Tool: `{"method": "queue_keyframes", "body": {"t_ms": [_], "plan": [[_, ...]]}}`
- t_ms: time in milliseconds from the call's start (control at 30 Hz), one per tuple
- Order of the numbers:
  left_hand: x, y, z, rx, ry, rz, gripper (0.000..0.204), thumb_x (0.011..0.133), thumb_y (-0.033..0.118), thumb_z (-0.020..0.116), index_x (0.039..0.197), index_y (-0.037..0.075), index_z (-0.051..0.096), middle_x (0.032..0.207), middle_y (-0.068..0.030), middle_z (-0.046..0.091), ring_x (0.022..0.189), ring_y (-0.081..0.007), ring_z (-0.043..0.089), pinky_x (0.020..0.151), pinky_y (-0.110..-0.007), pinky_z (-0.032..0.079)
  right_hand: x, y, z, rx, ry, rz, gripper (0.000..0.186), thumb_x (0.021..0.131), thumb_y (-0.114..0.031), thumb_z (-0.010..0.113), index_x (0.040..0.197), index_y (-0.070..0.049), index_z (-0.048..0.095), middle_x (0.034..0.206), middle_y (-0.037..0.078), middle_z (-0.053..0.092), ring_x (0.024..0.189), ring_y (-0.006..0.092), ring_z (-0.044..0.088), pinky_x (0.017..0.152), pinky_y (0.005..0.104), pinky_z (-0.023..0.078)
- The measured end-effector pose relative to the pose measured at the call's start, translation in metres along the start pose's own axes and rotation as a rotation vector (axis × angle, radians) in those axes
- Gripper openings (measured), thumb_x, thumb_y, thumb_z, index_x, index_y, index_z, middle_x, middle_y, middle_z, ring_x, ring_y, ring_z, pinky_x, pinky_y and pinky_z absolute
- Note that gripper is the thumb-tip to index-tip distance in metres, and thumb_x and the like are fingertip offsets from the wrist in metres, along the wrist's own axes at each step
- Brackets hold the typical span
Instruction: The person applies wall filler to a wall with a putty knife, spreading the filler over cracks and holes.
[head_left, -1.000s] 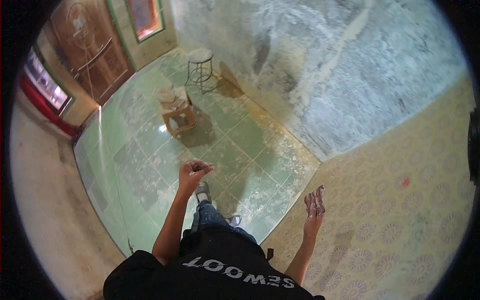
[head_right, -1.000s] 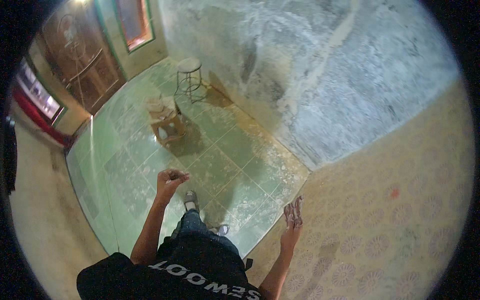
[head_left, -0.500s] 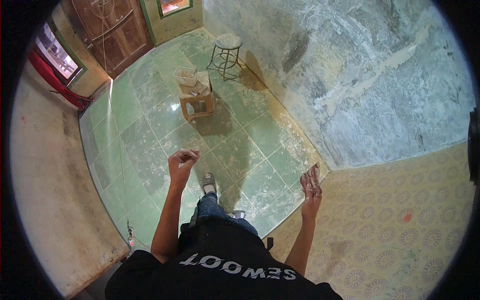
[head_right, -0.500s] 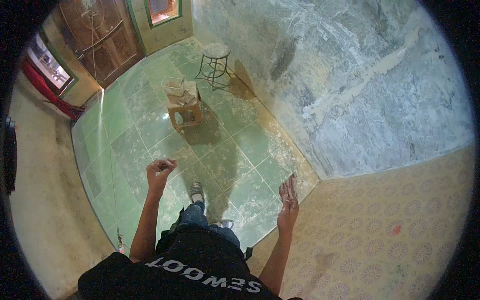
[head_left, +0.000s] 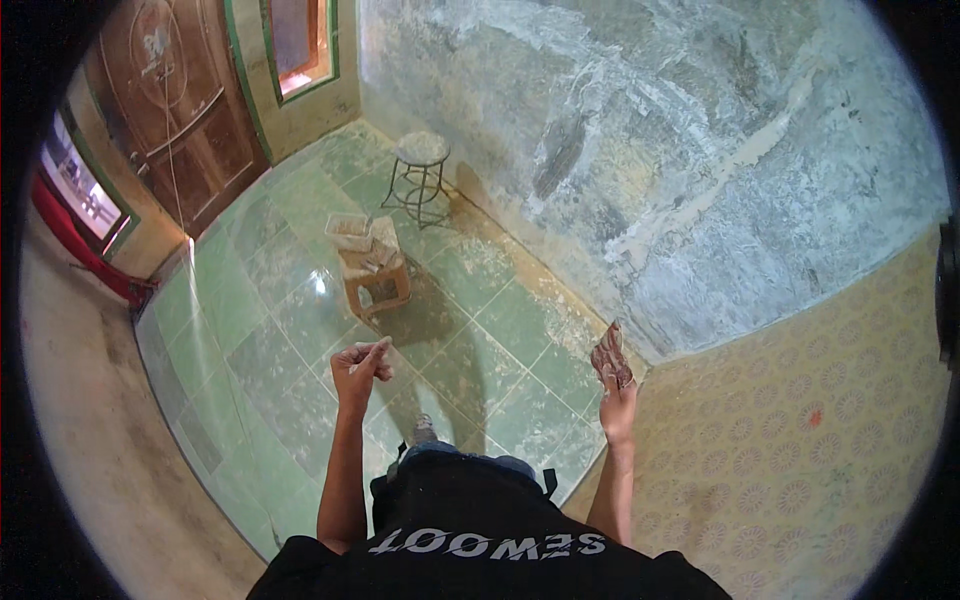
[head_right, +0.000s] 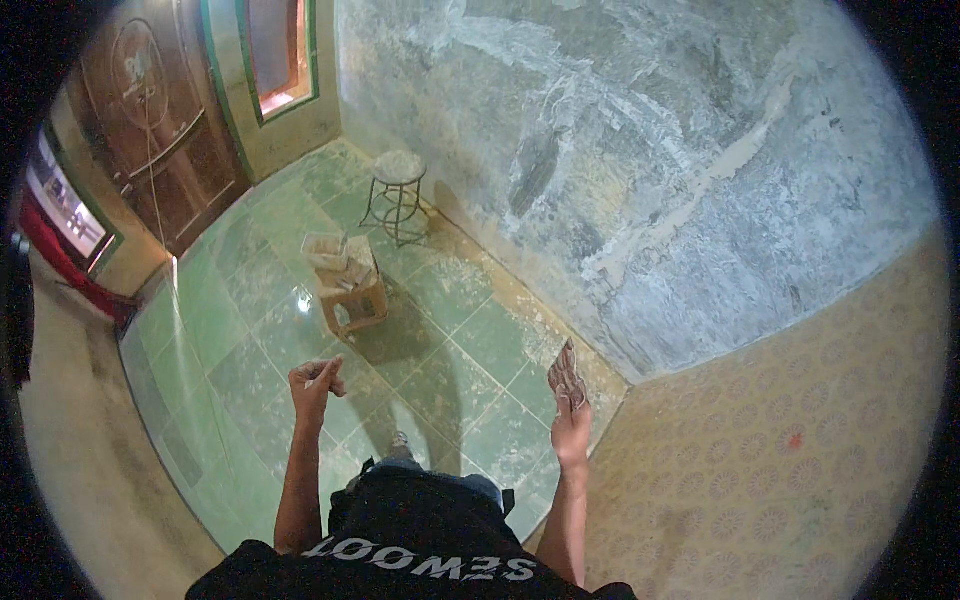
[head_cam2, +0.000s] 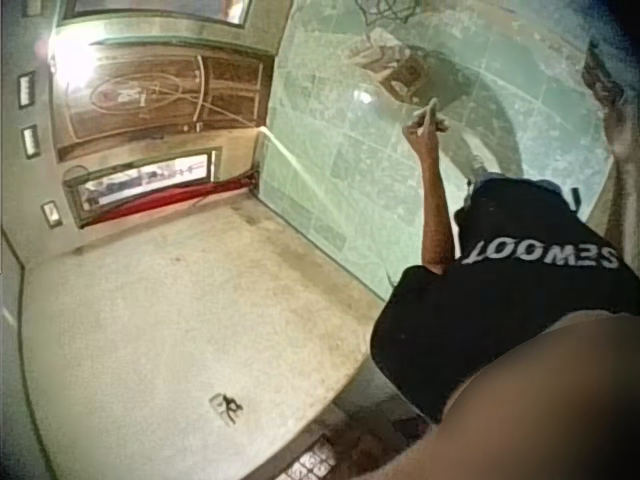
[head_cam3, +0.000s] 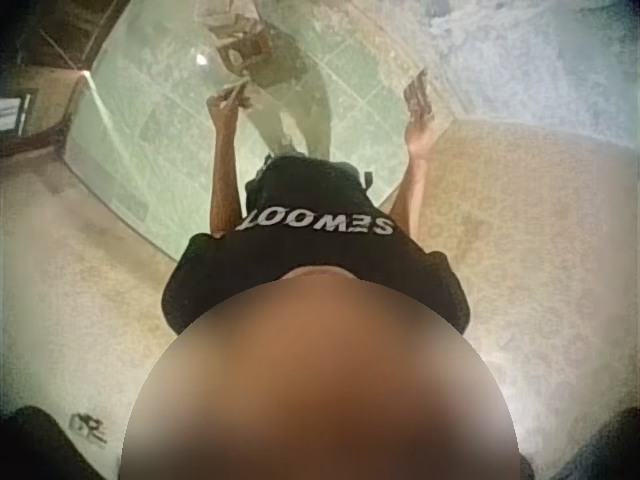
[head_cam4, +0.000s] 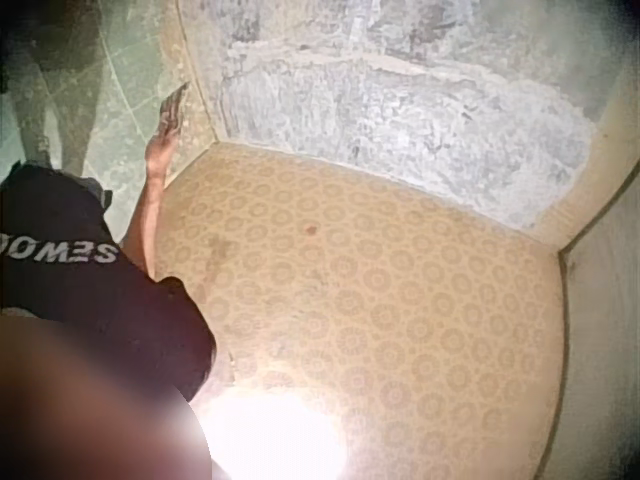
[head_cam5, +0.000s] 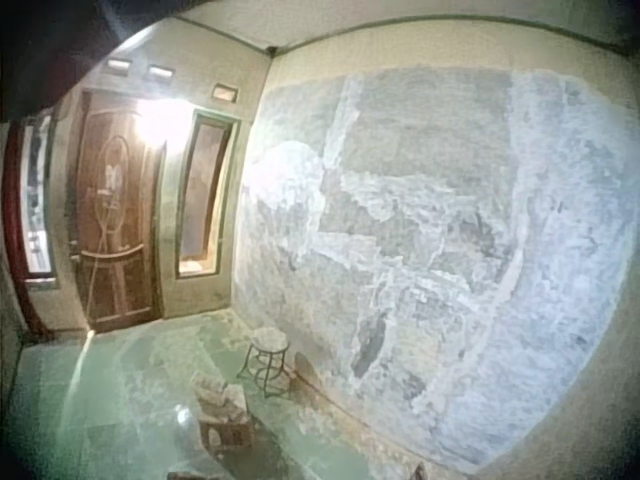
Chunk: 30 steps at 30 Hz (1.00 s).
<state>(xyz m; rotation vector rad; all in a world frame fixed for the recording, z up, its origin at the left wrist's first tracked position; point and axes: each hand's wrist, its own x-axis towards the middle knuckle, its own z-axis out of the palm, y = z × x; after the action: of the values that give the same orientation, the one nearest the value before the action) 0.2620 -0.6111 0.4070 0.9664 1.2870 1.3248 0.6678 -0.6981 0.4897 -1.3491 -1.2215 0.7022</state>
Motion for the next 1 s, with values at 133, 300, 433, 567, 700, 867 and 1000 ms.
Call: {"method": "queue_keyframes", "body": {"t_ms": [133,300,433,567,700,867,1000], "plan": [[0.02,0.025,-0.003,-0.056,0.039,-0.009,0.031,0.097,0.02,0.065,0.104,-0.01,0.07,0.084,-0.0151,0.073,0.072,-0.02,0.071,0.067,-0.031,0.058,0.01,0.005,0.021,0.046,0.009,0.054,0.04,0.102,-0.004,0.046,0.139,0.01,0.046,0.144,0.017,0.052,0.13,0.0239,0.052,0.113,0.0355,0.035],[0.022,0.019,-0.033,0.155,0.093,0.135,0.021,0.088,0.009,0.071,0.104,-0.005,0.073,0.099,-0.0113,0.073,0.086,-0.0145,0.068,0.08,-0.027,0.053,0.031,0.004,0.037,0.051,-0.054,0.063,0.043,0.103,-0.002,0.04,0.144,0.009,0.039,0.15,0.019,0.045,0.138,0.0252,0.043,0.116,0.037,0.031],[0.014,0.004,-0.063,0.242,0.196,0.139,0.014,0.081,0.002,0.074,0.094,-0.004,0.073,0.086,-0.0049,0.07,0.077,-0.0097,0.062,0.077,-0.025,0.051,0.055,0.016,0.058,0.085,-0.118,0.016,0.042,0.103,-0.004,0.041,0.143,0.011,0.041,0.149,0.019,0.047,0.138,0.0241,0.043,0.116,0.0359,0.031],[0.012,-0.017,-0.088,0.166,0.36,0.105,0.01,0.078,-0.001,0.076,0.086,-0.004,0.071,0.077,-0.002,0.065,0.073,-0.0082,0.059,0.072,-0.025,0.05,0.08,0.05,0.076,-0.022,-0.143,0.1,0.043,0.103,-0.004,0.043,0.142,0.012,0.039,0.146,0.019,0.05,0.134,0.0231,0.046,0.116,0.0356,0.03],[0.014,-0.014,-0.102,0.204,0.464,0.042,0.011,0.078,-0.004,0.076,0.089,-0.004,0.073,0.081,-0.0046,0.069,0.075,-0.0099,0.061,0.072,-0.025,0.052,0.107,0.052,0.112,0.069,-0.148,0.144,0.042,0.102,-0.014,0.045,0.138,0.008,0.048,0.144,0.025,0.051,0.132,0.0345,0.048,0.118,0.0379,0.025],[0.037,0.007,-0.083,0.009,0.579,0.134,0.016,0.077,-0.006,0.075,0.092,-0.01,0.07,0.078,-0.009,0.069,0.074,-0.0138,0.065,0.074,-0.027,0.054,0.153,0.078,0.121,-0.283,-0.231,-0.031,0.042,0.101,-0.015,0.045,0.137,0.005,0.051,0.138,0.026,0.053,0.131,0.0361,0.049,0.113,0.0353,0.031],[0.079,0.004,-0.067,0.036,0.54,0.059,0.015,0.075,-0.006,0.074,0.088,-0.01,0.069,0.077,-0.0118,0.07,0.074,-0.0167,0.068,0.073,-0.028,0.055,0.191,0.078,0.12,0.003,-0.225,-0.128,0.041,0.1,-0.011,0.043,0.138,0.004,0.051,0.141,0.025,0.052,0.13,0.0346,0.05,0.113,0.0355,0.033]]}}
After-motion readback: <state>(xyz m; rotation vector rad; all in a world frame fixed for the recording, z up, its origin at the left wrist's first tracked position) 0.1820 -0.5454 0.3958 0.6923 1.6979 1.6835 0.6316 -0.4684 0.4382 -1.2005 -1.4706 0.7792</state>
